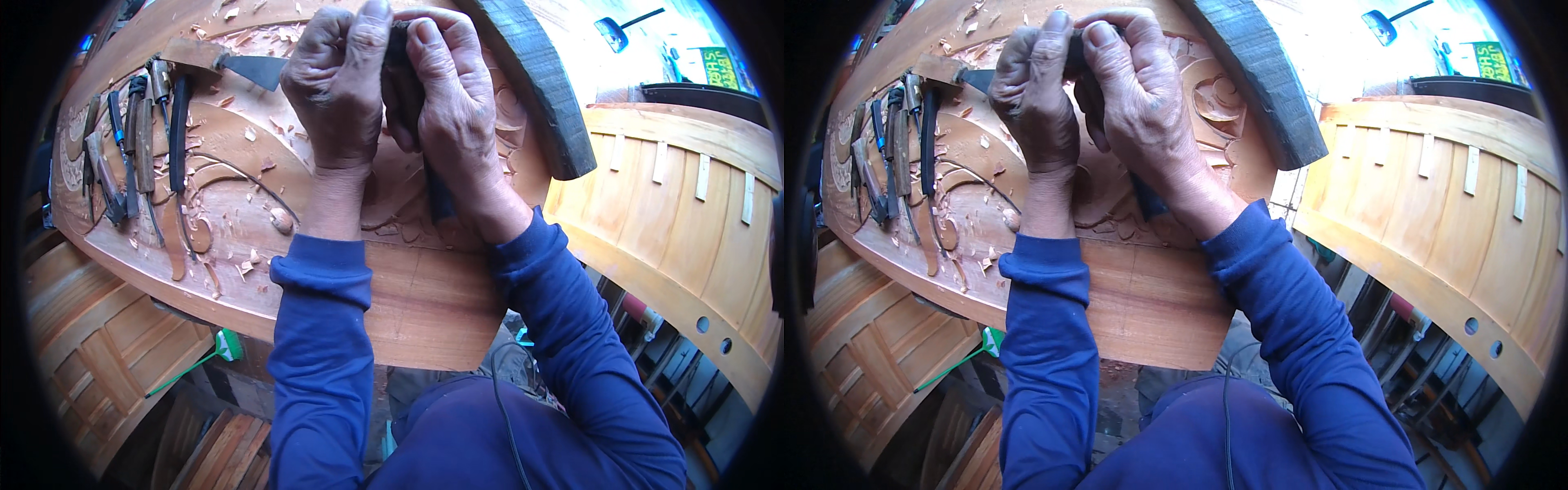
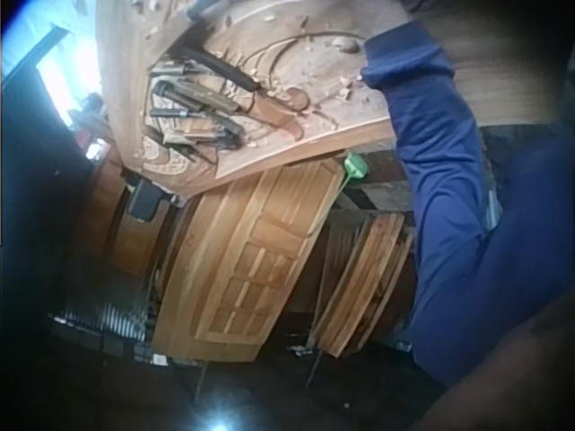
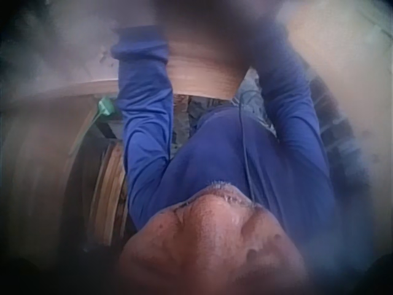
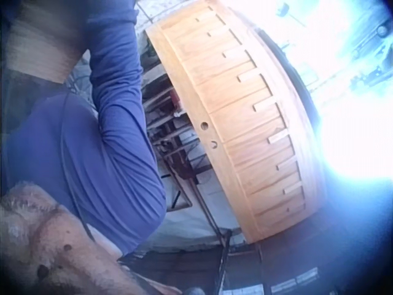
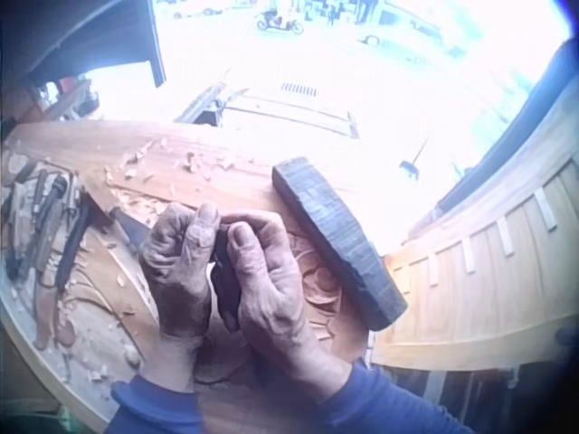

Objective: The person carves decorative floral patterns into a wooden panel using a chisel and a wooden mallet.

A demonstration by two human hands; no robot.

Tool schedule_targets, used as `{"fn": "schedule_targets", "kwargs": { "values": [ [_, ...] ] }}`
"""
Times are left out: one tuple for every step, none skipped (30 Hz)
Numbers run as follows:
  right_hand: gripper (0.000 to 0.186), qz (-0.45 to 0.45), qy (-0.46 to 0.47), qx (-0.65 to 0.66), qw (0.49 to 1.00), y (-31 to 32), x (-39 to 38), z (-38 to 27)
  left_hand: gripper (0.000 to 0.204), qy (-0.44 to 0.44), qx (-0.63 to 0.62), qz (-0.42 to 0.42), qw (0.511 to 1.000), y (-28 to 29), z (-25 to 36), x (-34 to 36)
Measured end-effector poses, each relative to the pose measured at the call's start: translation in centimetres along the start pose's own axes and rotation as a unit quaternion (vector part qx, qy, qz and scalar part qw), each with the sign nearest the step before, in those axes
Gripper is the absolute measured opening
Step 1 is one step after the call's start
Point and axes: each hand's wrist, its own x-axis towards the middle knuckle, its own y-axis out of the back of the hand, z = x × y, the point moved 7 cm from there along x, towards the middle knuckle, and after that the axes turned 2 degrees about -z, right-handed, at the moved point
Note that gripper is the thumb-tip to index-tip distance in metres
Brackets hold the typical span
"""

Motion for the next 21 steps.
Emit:
{"fn": "schedule_targets", "kwargs": {
  "values": [
    [0.020,0.014,-0.023,-0.007,1.000,-0.2,0.0,0.5,0.024,-0.019,0.009,0.008,1.000,0.2,0.3,0.1],
    [0.020,0.013,-0.025,-0.007,1.000,-0.5,0.0,0.5,0.024,-0.019,0.010,0.011,1.000,0.6,0.5,0.0],
    [0.020,0.009,-0.022,-0.061,0.998,-0.6,-0.1,0.6,0.025,-0.011,0.039,0.014,0.999,0.9,0.7,-0.1],
    [0.020,0.010,-0.021,-0.100,0.995,-0.8,-0.1,0.7,0.026,-0.003,0.069,0.017,0.997,1.4,1.0,-0.1],
    [0.021,0.012,-0.019,-0.138,0.990,-1.0,0.0,0.8,0.027,-0.031,0.177,0.003,0.984,1.7,1.7,0.1],
    [0.021,0.014,-0.021,-0.142,0.990,-0.4,-0.2,1.1,0.027,-0.028,0.174,0.002,0.984,1.5,1.6,-0.2],
    [0.020,-0.017,-0.013,-0.201,0.979,-0.2,-0.6,1.3,0.028,0.000,0.134,0.033,0.990,1.8,1.3,-0.6],
    [0.020,-0.048,-0.005,-0.260,0.964,-0.1,-0.8,1.5,0.032,0.027,0.092,0.065,0.993,1.9,0.9,-1.0],
    [0.021,-0.032,0.001,-0.252,0.967,-0.8,-0.9,1.3,0.034,0.044,0.099,0.084,0.990,2.5,1.1,-1.2],
    [0.021,-0.035,-0.001,-0.248,0.968,-1.4,-1.0,0.8,0.034,0.045,0.103,0.087,0.990,3.1,0.6,-1.2],
    [0.020,-0.016,-0.089,-0.169,0.981,-1.2,-1.0,1.1,0.033,0.020,0.123,0.084,0.989,3.7,0.1,-1.0],
    [0.020,0.002,-0.170,-0.092,0.981,-1.0,-1.0,1.2,0.033,-0.009,0.138,0.081,0.987,3.8,0.2,-0.6],
    [0.030,0.019,-0.182,-0.087,0.979,0.1,-0.6,0.6,0.036,0.119,0.051,0.119,0.984,2.7,0.7,-1.3],
    [0.042,0.035,-0.193,-0.082,0.977,1.1,0.0,-0.1,0.047,0.136,0.085,0.107,0.981,3.3,0.3,-0.8],
    [0.038,0.029,-0.219,0.060,0.973,1.5,0.1,-1.1,0.051,0.135,0.088,0.121,0.979,3.9,0.5,-0.3],
    [0.035,0.023,-0.241,0.201,0.949,1.8,0.2,-1.7,0.056,0.134,0.092,0.136,0.977,4.3,0.6,0.1],
    [0.042,0.054,-0.230,0.215,0.948,2.6,0.4,-1.8,0.058,0.136,0.085,0.127,0.979,4.4,0.3,0.3],
    [0.048,0.085,-0.219,0.230,0.945,3.6,0.5,-1.6,0.058,0.134,0.087,0.126,0.979,4.4,0.1,0.4],
    [0.039,-0.090,-0.161,0.360,0.914,2.7,1.1,-2.6,0.057,0.116,0.088,0.113,0.983,3.9,0.2,0.6],
    [0.039,-0.090,-0.156,0.360,0.915,4.0,0.4,-2.6,0.055,0.098,0.090,0.100,0.986,3.4,0.4,0.7],
    [0.041,-0.051,-0.137,0.310,0.940,3.9,-0.1,-2.8,0.054,0.096,0.101,0.102,0.985,3.8,0.4,0.6]
  ]
}}
